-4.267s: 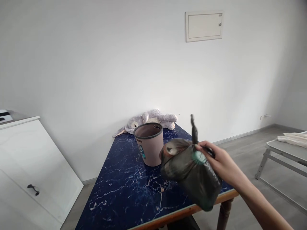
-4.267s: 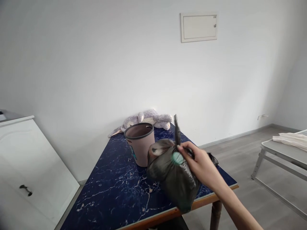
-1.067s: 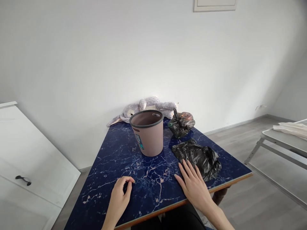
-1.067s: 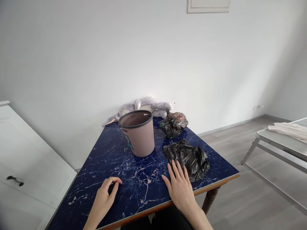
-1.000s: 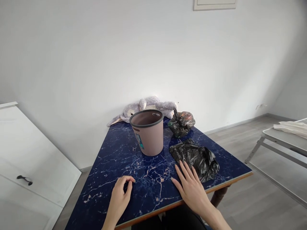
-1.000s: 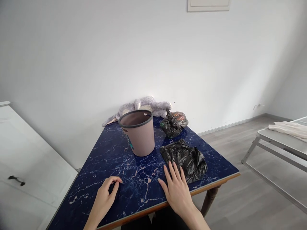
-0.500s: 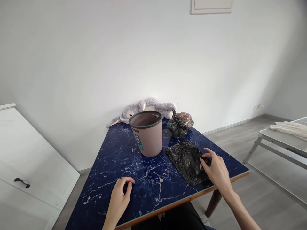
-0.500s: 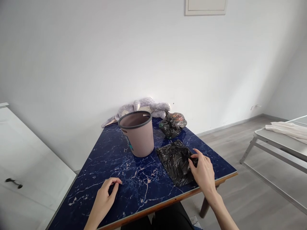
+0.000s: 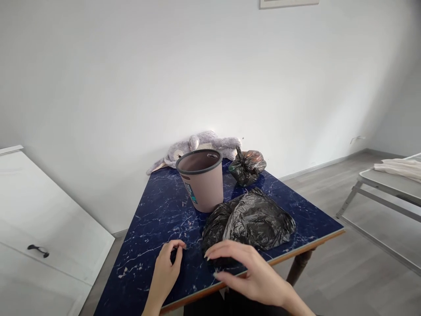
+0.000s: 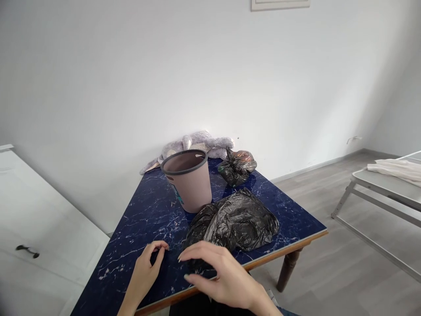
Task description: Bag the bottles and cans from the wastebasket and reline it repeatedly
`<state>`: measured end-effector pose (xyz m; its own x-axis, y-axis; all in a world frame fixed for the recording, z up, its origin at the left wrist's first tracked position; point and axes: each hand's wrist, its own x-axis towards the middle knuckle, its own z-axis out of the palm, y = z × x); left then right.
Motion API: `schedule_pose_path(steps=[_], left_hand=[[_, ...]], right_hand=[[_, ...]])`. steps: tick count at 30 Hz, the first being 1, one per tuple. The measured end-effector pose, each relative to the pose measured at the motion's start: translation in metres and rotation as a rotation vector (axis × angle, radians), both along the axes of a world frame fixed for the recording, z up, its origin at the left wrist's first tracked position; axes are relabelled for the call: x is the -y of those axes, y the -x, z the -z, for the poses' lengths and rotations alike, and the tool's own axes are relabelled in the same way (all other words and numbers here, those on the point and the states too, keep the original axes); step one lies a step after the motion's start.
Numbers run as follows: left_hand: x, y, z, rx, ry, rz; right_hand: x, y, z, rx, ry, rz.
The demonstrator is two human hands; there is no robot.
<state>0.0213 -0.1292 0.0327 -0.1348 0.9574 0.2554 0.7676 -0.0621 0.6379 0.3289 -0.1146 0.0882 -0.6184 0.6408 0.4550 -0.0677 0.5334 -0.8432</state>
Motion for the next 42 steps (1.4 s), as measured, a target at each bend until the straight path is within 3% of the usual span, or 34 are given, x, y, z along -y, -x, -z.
schedule_pose_path(steps=[2,5,7,10,14,18,22,27,30,33,35,38,40,42], left_hand=[[0.000,-0.001,0.000,0.017,0.012,0.005],[0.002,-0.001,-0.002,0.037,0.037,0.016],[0.003,-0.004,-0.004,0.039,0.049,0.029],[0.002,-0.018,-0.005,0.033,0.064,0.060],[-0.010,-0.056,-0.001,0.034,0.079,0.069],[-0.023,-0.086,0.001,0.052,0.133,0.056],[-0.020,-0.083,-0.014,0.152,0.122,0.039],[-0.004,-0.053,-0.031,0.238,-0.027,-0.170],[0.004,-0.028,-0.027,0.227,-0.047,-0.303],[0.010,0.004,-0.022,0.170,-0.045,-0.402],[0.013,0.025,-0.022,0.115,-0.037,-0.453],[0.017,0.043,-0.025,-0.063,-0.076,-0.510],[0.019,0.039,-0.029,-0.281,-0.169,-0.522],[0.019,0.020,-0.034,-0.425,-0.258,-0.431]], right_hand=[[-0.009,-0.013,0.005,-0.037,-0.028,0.184],[-0.037,-0.035,0.030,0.085,-0.125,0.529],[-0.056,-0.044,0.048,0.185,-0.259,0.649],[-0.075,-0.040,0.063,0.267,-0.391,0.608],[-0.077,-0.020,0.065,0.359,-0.510,0.536],[-0.059,-0.023,0.062,0.352,-0.517,0.603],[-0.024,-0.049,0.059,0.334,-0.527,0.606],[0.016,-0.058,0.058,0.466,-0.417,0.454],[0.025,-0.052,0.057,0.533,-0.268,0.349],[0.029,-0.051,0.054,0.468,-0.083,0.318],[0.031,-0.056,0.053,0.374,0.020,0.367],[0.031,-0.065,0.059,0.237,0.108,0.585],[0.025,-0.072,0.070,0.174,0.150,0.747],[0.015,-0.075,0.084,0.143,0.195,0.820]])
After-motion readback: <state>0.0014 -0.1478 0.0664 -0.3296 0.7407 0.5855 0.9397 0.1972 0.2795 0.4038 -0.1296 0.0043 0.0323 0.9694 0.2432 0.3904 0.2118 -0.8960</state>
